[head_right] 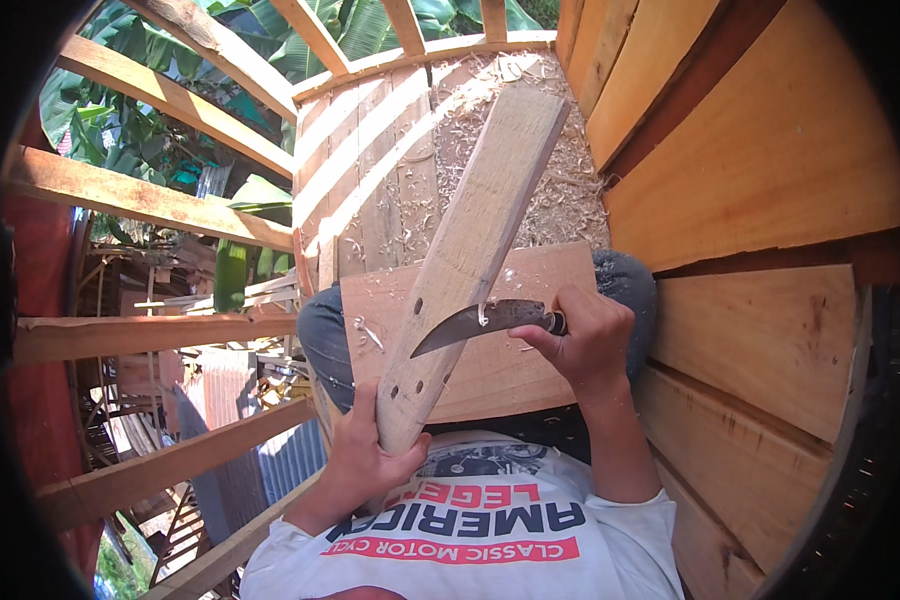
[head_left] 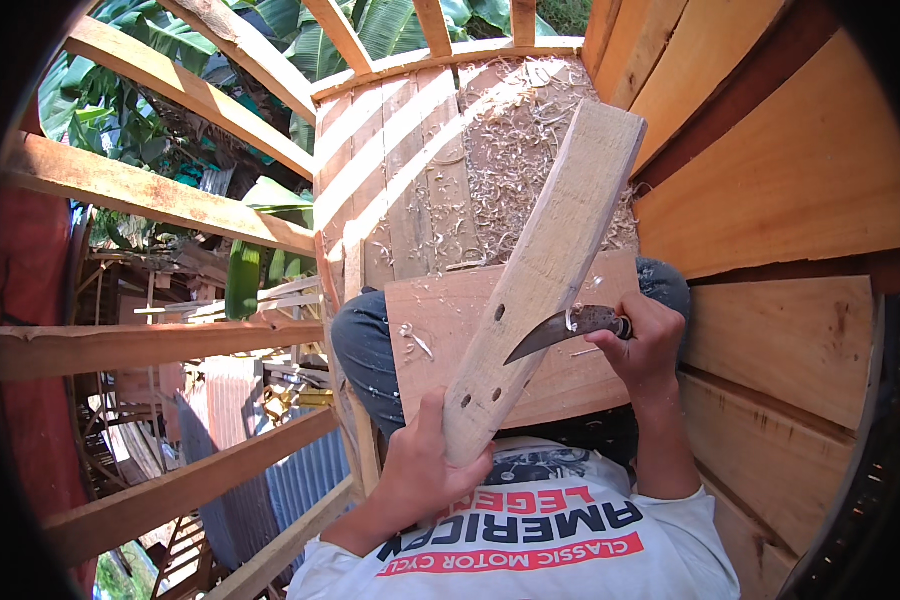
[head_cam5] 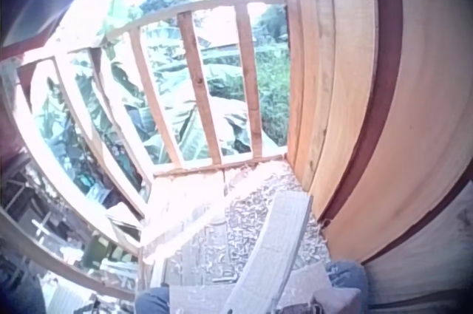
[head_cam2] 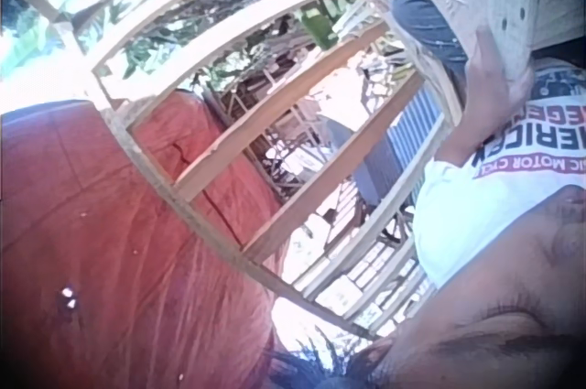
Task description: The person carves a rectangular wooden plank using a curved knife. They hold the plank on their lap and repeatedly scrape the surface to remove wood shavings.
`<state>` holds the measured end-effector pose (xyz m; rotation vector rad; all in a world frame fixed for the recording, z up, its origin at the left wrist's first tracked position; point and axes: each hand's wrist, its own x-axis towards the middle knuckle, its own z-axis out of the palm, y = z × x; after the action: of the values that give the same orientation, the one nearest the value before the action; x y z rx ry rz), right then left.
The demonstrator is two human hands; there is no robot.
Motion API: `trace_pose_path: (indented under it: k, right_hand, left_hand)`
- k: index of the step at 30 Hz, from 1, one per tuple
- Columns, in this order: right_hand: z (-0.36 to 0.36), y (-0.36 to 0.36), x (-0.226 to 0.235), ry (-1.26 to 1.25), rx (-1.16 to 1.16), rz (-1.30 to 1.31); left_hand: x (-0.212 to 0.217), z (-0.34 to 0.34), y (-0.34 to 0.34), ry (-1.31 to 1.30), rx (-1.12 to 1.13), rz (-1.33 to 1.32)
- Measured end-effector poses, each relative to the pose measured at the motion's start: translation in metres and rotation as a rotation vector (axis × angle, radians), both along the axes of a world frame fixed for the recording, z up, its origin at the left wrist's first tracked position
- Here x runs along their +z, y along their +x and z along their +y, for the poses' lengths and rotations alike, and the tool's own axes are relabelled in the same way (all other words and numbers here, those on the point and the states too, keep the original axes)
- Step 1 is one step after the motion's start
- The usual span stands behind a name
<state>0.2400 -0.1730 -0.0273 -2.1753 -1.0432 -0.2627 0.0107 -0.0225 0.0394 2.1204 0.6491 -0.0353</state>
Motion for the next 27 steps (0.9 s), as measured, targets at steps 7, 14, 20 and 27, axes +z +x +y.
trace_pose_path:
  k: [7, 14, 20, 27]
  right_hand:
    - [0.004, 0.011, 0.000, 0.032, -0.055, -0.015]
    - [0.003, 0.016, 0.002, 0.030, -0.123, 0.034]
    - [-0.020, 0.058, -0.008, 0.217, -0.356, 0.308]
    - [-0.014, 0.016, 0.002, 0.033, -0.080, 0.321]
  left_hand:
    - [0.004, 0.000, 0.001, -0.005, -0.009, -0.001]
    - [0.002, 0.000, -0.002, 0.004, -0.022, 0.033]
    - [-0.002, -0.005, -0.014, -0.078, -0.115, 0.148]
    - [-0.008, 0.007, -0.011, 0.027, 0.086, 0.097]
